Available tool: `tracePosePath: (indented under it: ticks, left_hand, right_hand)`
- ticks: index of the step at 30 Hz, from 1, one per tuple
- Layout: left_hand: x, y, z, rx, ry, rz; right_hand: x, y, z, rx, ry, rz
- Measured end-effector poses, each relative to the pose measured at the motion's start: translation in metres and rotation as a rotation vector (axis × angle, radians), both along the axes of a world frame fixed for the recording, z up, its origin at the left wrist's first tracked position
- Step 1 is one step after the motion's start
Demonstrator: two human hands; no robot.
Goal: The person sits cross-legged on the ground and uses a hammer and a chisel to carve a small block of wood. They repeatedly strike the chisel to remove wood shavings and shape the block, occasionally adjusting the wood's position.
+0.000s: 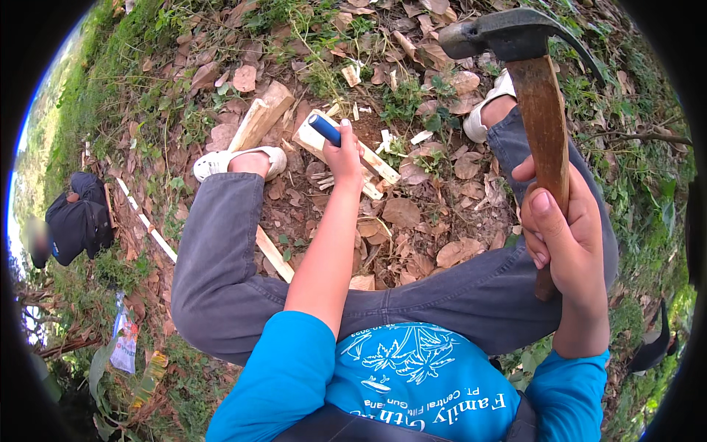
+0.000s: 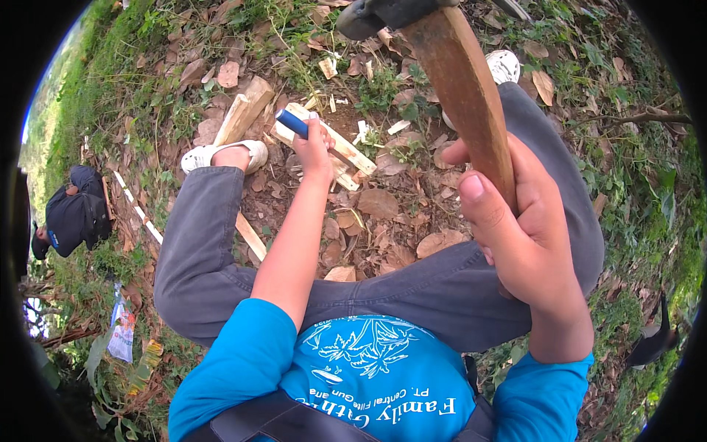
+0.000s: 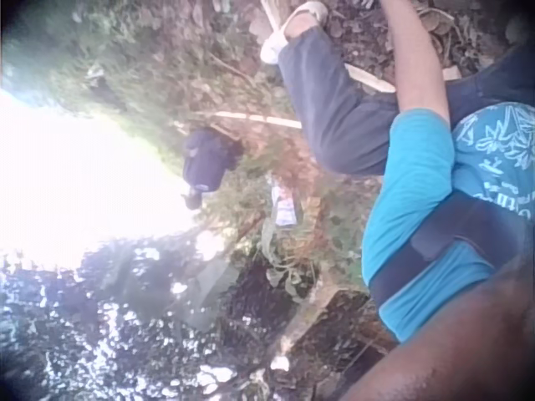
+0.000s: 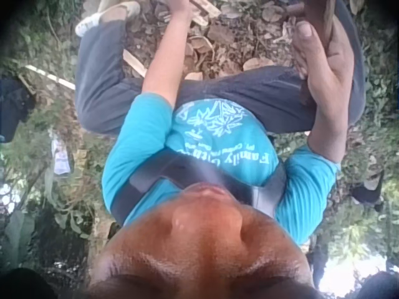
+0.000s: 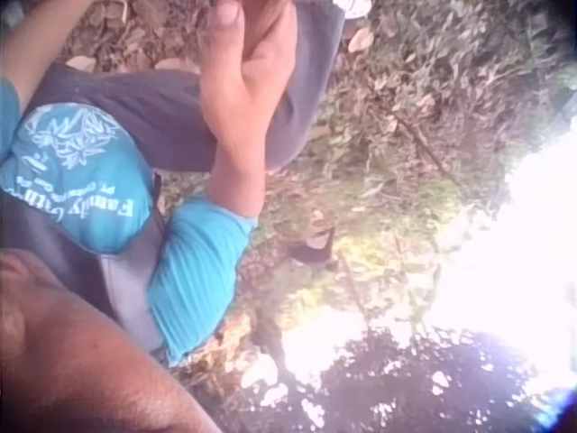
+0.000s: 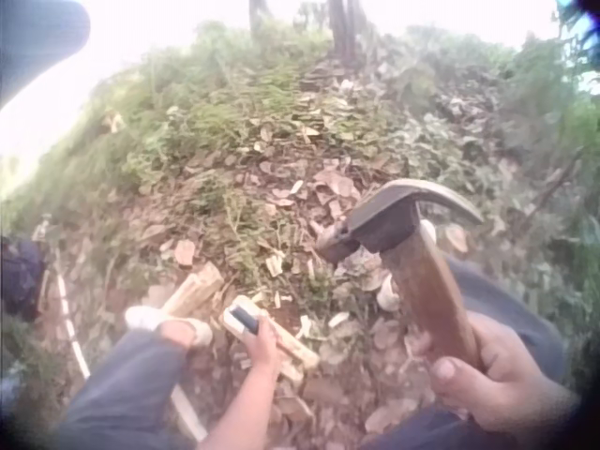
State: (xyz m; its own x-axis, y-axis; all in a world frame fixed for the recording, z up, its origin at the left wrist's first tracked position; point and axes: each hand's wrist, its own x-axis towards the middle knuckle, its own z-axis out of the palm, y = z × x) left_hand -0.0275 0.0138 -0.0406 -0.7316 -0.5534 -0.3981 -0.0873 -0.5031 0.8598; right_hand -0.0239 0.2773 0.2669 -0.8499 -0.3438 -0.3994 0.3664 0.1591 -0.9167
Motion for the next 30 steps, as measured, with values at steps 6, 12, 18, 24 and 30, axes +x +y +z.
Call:
tracePosePath:
  ticks: [6, 12, 18, 24, 30]
  left_hand:
    - [-0.015, 0.005, 0.017, -0.037, 0.149, -0.038]
    - [-0.020, 0.011, 0.018, -0.111, 0.160, -0.103]
    - [-0.019, 0.015, 0.013, -0.101, 0.158, -0.118]
    - [-0.017, 0.015, 0.011, -0.149, 0.154, -0.143]
    - [-0.016, 0.016, 0.013, -0.168, 0.129, -0.179]
  right_hand:
    - [0.006, 0.013, 0.005, -0.022, -0.017, -0.010]
    - [0.005, 0.019, -0.003, -0.074, -0.052, -0.005]
    - [0.006, 0.018, -0.002, -0.070, -0.053, 0.007]
    - [0.006, 0.015, -0.002, -0.050, -0.062, 0.026]
    - [0.006, 0.014, -0.003, -0.039, -0.054, 0.026]
